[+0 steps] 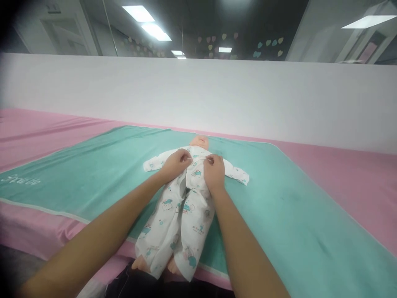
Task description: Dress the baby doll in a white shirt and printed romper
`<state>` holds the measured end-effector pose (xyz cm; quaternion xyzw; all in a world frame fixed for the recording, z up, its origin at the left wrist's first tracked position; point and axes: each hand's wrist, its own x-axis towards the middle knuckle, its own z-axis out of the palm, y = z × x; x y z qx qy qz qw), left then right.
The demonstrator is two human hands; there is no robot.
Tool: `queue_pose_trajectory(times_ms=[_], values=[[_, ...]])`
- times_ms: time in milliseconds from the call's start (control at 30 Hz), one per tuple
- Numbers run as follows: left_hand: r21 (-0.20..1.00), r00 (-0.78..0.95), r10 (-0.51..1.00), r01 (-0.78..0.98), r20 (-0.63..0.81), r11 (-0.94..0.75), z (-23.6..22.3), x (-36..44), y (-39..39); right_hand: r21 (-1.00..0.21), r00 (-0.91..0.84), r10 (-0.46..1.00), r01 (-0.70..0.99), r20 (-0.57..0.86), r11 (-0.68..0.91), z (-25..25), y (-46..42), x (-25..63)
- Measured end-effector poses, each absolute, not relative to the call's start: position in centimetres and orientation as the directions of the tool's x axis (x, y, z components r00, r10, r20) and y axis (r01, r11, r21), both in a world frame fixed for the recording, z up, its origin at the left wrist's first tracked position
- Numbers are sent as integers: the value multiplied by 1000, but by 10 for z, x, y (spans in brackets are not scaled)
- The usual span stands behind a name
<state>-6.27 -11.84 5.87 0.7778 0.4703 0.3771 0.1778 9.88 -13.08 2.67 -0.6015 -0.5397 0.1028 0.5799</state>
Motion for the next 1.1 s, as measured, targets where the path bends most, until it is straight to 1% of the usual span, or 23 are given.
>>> queue_pose_trajectory(times_ms=[100,233,367,467,567,733,800,900,1100], values=[[631,256,865,599,432,-493,59,-63,-120,-864,403,805,438,436,248,20,-126,104],[606,260,856,615,447,-504,61,-62,-123,-912,425,820,313,384,266,10,-119,113],[559,273,837,641,474,-526,62,-60,-124,-936,484,809,276,333,220,-1,-110,125],[565,272,836,633,476,-528,60,-59,-122,-952,507,814,256,282,170,-6,-104,131],[601,255,848,613,465,-513,57,-59,-119,-950,503,819,270,277,156,-6,-102,131],[628,186,874,631,448,-456,56,-57,-118,-884,429,830,442,357,151,-3,-102,131],[628,190,883,640,429,-443,58,-58,-119,-866,392,842,472,372,163,-5,-102,133],[629,229,877,623,422,-465,61,-58,-122,-876,366,858,449,361,177,-9,-100,139],[644,266,866,584,424,-494,62,-59,-123,-916,324,891,345,319,203,-15,-95,153]])
